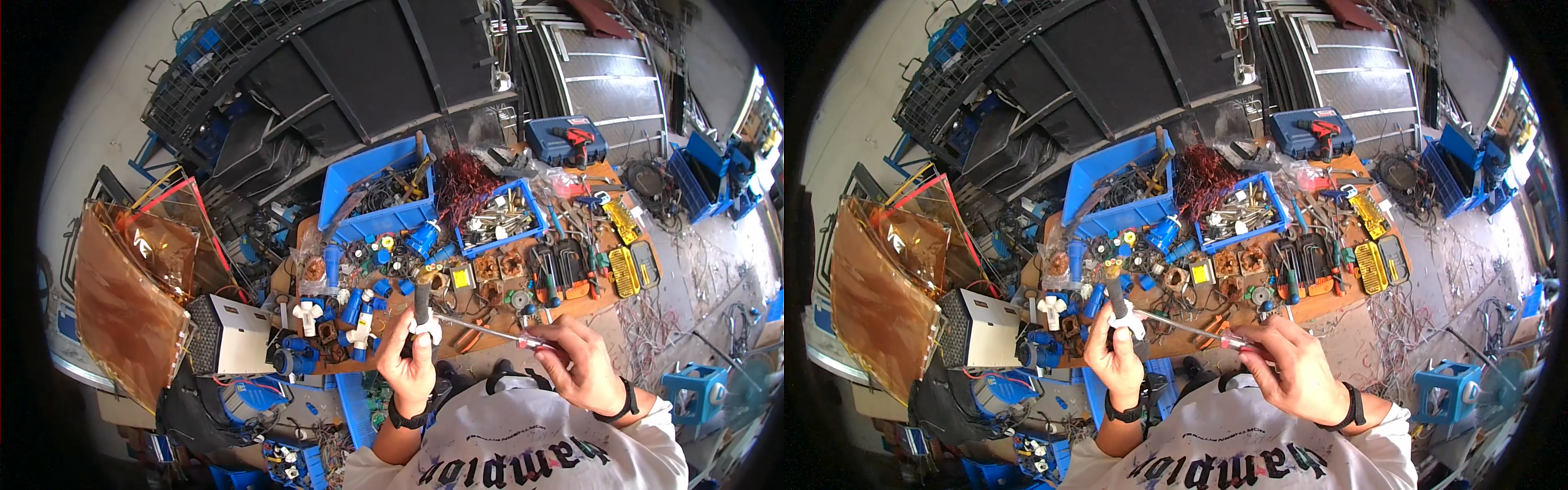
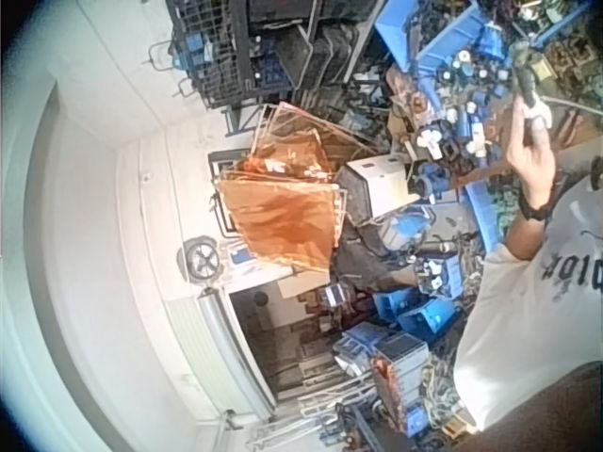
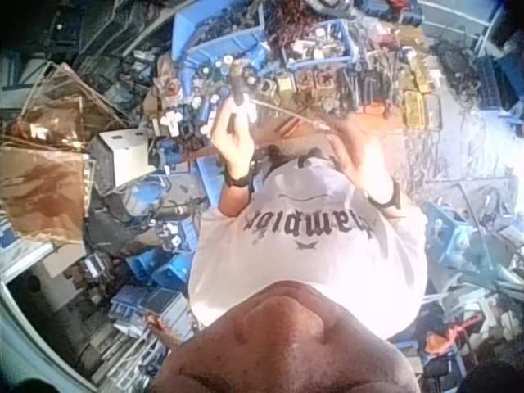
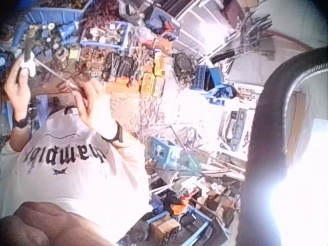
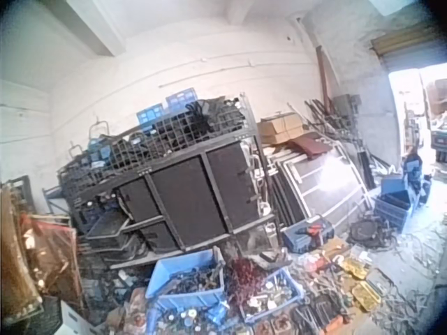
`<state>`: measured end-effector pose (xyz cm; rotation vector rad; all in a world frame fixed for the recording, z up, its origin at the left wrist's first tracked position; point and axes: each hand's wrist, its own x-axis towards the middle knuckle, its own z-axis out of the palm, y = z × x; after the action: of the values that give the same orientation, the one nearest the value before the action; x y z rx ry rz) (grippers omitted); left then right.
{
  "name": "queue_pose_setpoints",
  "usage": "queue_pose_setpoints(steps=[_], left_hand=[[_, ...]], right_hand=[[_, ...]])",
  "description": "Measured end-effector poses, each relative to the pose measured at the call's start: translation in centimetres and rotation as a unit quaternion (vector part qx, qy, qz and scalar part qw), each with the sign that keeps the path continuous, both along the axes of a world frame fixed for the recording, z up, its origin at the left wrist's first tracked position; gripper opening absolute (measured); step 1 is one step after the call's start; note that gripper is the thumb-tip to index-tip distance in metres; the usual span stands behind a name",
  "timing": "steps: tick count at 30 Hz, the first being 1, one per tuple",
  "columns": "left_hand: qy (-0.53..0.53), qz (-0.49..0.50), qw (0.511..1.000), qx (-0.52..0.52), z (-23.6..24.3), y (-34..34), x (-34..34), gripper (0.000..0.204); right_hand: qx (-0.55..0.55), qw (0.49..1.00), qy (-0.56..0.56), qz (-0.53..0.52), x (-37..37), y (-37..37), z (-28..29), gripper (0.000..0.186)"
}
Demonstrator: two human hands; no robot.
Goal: The person uses a red-handled screwdriver to tighten screws on a black cylindrical electrical component held in their left hand. The task involves repeated insertion and turning of the screwdriver into the component's terminals while standing at a cluttered workbench.
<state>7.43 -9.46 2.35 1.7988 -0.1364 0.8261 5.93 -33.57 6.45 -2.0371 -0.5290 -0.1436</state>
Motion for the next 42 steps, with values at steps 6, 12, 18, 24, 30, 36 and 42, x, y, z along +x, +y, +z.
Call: queue_pose_setpoints(steps=[6, 12, 18, 24, 30, 36, 42], left_hand=[[-0.003, -0.010, 0.998, -0.055, -0.8, 0.2, -0.2, 0.050], [0.016, -0.018, 0.998, -0.052, 0.1, 0.3, -0.2, 0.048], [0.027, -0.026, 0.996, -0.078, -0.5, 0.9, -0.6, 0.049], [0.023, -0.007, 0.999, -0.048, 0.0, 0.5, -0.5, 0.048], [0.017, 0.004, 0.999, -0.028, -0.9, 1.1, -0.5, 0.049], [0.013, 0.005, 0.999, -0.037, -0.6, 0.9, -0.4, 0.048], [0.002, -0.008, 0.999, -0.044, -0.9, 0.9, -0.2, 0.046]], right_hand=[[0.022, 0.997, -0.067, -0.015, 0.1, 0.2, -0.1, 0.036], [0.036, 0.999, 0.001, 0.022, 0.0, 0.3, -0.4, 0.036], [0.026, 0.998, 0.022, 0.051, -0.2, 0.0, -0.6, 0.030], [0.061, 0.998, 0.000, 0.034, 0.0, 0.0, -0.1, 0.025], [0.110, 0.993, -0.042, 0.009, 0.3, 0.1, -0.5, 0.031], [0.090, 0.994, 0.063, 0.009, -0.4, 0.2, -0.5, 0.038], [0.116, 0.988, 0.092, 0.049, -0.4, -0.5, -1.0, 0.033]])
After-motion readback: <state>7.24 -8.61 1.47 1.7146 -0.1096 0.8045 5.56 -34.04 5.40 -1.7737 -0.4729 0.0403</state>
